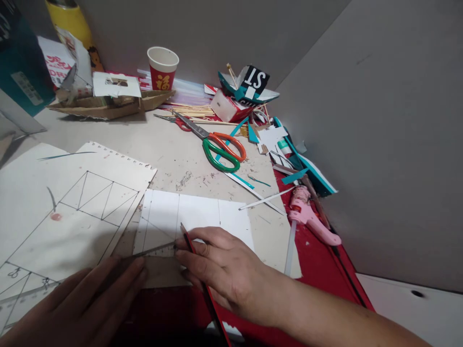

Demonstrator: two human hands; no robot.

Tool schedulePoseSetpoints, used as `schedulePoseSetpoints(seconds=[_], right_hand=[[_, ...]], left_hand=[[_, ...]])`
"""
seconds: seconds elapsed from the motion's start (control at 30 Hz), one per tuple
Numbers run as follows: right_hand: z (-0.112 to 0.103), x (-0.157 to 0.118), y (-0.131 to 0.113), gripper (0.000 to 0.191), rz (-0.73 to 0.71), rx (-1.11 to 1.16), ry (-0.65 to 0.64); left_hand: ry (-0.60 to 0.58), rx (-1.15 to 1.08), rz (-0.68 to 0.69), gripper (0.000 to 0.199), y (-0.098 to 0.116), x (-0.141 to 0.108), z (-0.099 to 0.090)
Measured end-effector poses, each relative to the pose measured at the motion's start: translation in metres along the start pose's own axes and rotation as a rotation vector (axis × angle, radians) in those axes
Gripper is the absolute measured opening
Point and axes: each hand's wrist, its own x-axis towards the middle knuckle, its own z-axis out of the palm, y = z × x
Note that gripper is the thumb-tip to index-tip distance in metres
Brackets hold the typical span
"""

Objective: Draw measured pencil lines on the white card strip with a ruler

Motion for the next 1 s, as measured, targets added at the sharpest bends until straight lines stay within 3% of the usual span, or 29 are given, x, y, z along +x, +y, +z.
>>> schedulePoseSetpoints(seconds=[0.5,0.77,1.0], right_hand=[[0.002,-0.001,0.001,0.028,-0.008,-0.026,-0.003],[0.001,-0.001,-0.002,0.033,0.01,-0.028,-0.014],[0.002,0.002,-0.002,0.033,0.003,-0.097,-0.047]], left_hand=[[-0.001,0.002,-0.008,0.035,-0.001,-0.001,0.002],[-0.039,0.046,0.022,0.036,-0.003,0.005,-0.007],[0.079,0.08,0.021,0.033,-0.003,0.007,-0.005]])
